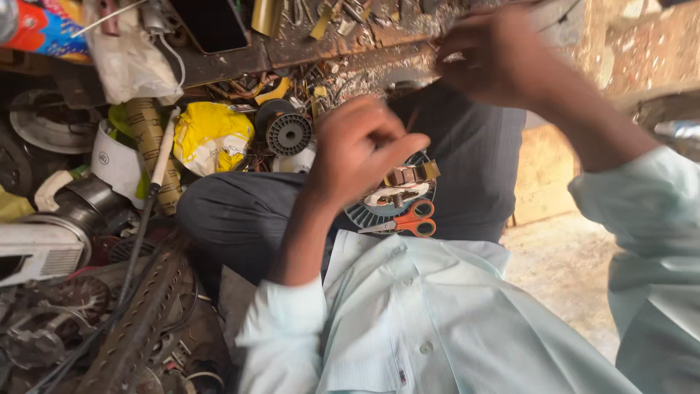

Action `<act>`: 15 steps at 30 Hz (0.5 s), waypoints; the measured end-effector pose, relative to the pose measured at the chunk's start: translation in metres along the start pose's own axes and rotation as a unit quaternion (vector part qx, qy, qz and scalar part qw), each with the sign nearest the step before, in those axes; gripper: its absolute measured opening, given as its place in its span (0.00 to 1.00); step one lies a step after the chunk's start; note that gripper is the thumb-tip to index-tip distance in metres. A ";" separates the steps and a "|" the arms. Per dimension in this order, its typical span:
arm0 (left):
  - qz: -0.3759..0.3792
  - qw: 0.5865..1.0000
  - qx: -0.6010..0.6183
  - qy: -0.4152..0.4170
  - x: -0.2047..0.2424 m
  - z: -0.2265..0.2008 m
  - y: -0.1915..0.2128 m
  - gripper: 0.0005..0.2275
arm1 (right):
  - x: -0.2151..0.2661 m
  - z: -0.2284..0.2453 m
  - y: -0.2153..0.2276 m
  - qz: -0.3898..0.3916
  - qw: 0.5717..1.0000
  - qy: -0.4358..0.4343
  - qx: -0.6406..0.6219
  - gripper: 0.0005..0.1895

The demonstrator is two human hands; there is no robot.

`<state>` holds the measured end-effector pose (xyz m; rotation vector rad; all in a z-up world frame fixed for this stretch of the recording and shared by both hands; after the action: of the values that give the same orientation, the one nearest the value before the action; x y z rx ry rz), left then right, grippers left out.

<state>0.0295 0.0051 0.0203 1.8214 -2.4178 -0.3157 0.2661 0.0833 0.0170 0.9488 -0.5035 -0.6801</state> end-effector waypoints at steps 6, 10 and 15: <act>0.290 0.952 -0.072 0.070 -0.038 0.024 -0.004 0.06 | 0.068 0.117 -0.034 0.158 0.959 0.223 0.077 0.04; 0.052 0.998 -0.025 0.001 0.029 -0.028 0.014 0.04 | 0.074 0.172 0.009 0.113 0.932 0.344 0.001 0.08; -0.006 0.963 -0.220 -0.156 0.075 -0.064 -0.003 0.06 | -0.008 0.088 -0.007 -0.017 0.948 0.299 -0.106 0.17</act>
<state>0.0243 -0.0740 0.0784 1.6808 -2.2635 -1.1190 0.2007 0.0365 0.0540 0.9050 0.1223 -0.4328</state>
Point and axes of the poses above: each hand's wrist, its own x-axis away from the middle knuckle, its own y-axis out of the back of the hand, z = x × y, the point moved 4 cm from there along -x, towards the middle knuckle, and after that the axes turned 11 degrees about y, right-handed, at the moved point
